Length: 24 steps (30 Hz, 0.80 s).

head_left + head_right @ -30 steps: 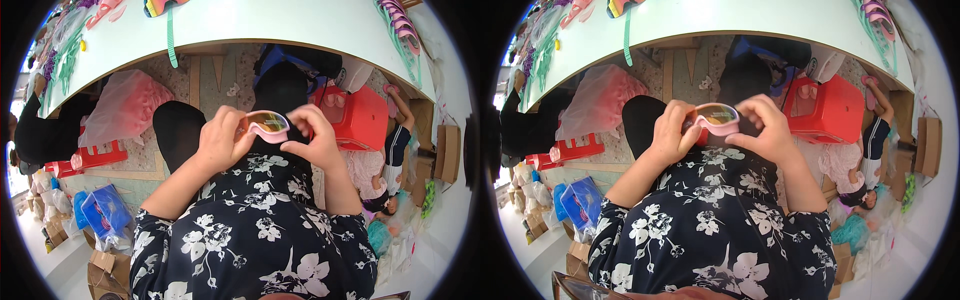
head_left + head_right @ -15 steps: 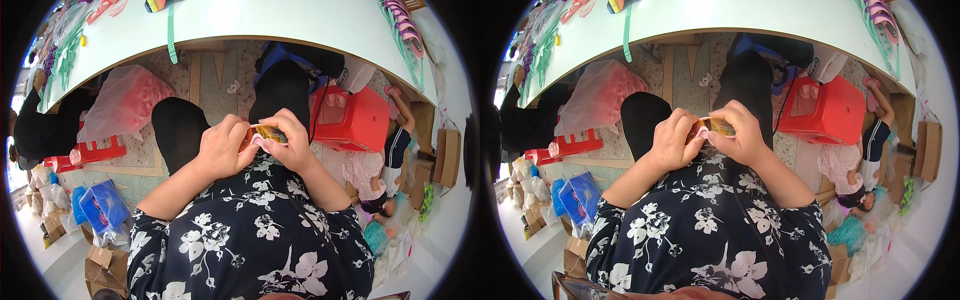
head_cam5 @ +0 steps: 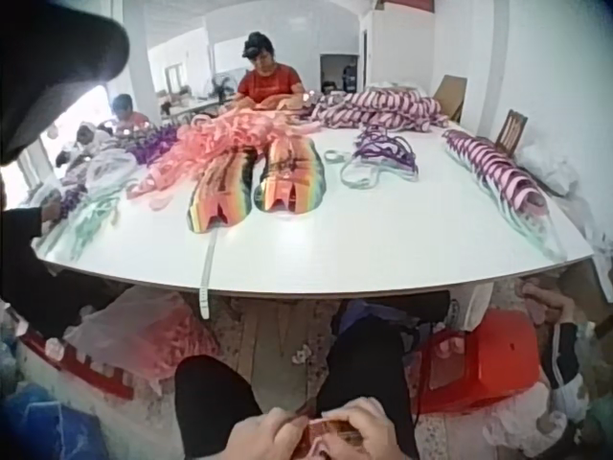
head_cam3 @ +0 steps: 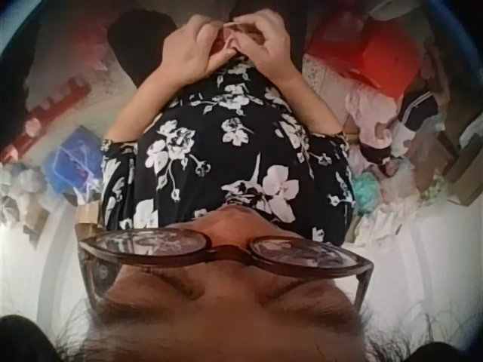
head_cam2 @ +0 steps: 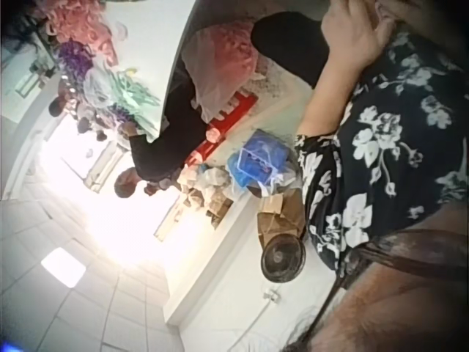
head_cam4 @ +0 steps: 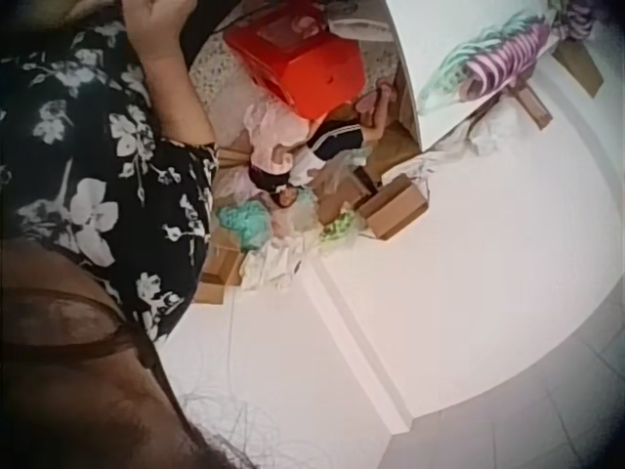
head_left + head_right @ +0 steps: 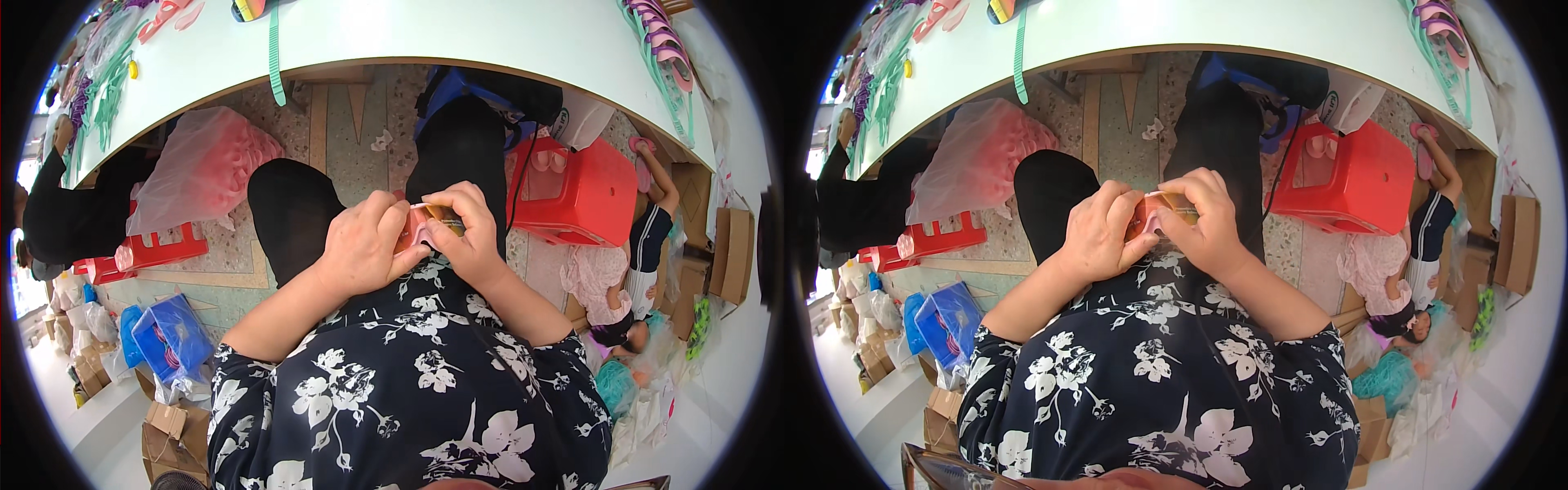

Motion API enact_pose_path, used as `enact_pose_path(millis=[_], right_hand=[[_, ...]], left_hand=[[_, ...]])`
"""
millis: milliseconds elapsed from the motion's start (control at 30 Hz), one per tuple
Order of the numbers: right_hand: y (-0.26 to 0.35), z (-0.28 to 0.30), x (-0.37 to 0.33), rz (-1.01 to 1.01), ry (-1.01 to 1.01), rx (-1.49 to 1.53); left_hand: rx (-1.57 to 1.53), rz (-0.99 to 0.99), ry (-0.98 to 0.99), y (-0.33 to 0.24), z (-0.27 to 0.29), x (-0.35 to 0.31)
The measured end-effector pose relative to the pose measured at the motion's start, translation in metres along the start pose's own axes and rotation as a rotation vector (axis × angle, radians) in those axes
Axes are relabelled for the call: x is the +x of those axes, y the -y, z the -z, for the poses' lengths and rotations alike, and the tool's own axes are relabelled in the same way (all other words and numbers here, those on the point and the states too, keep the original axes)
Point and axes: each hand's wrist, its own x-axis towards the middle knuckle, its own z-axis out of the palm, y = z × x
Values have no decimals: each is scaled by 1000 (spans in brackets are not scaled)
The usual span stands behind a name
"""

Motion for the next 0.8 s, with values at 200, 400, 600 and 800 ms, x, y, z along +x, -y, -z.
enact_pose_path(millis=[200, 400, 600, 800], right_hand=[[9, 34, 16, 38, 264, 78], [7, 14, 2, 93, 97, 21], [2, 7, -1, 161, 19, -38], [-4, 12, -6, 9, -114, 130]], left_hand=[[-127, -44, 15, 14, 3, 4], [-286, 80, -94, 12, -8, 9], [-462, 439, -149, 4, -26, 10], [-1179, 865, -377, 18, -20, 20]])
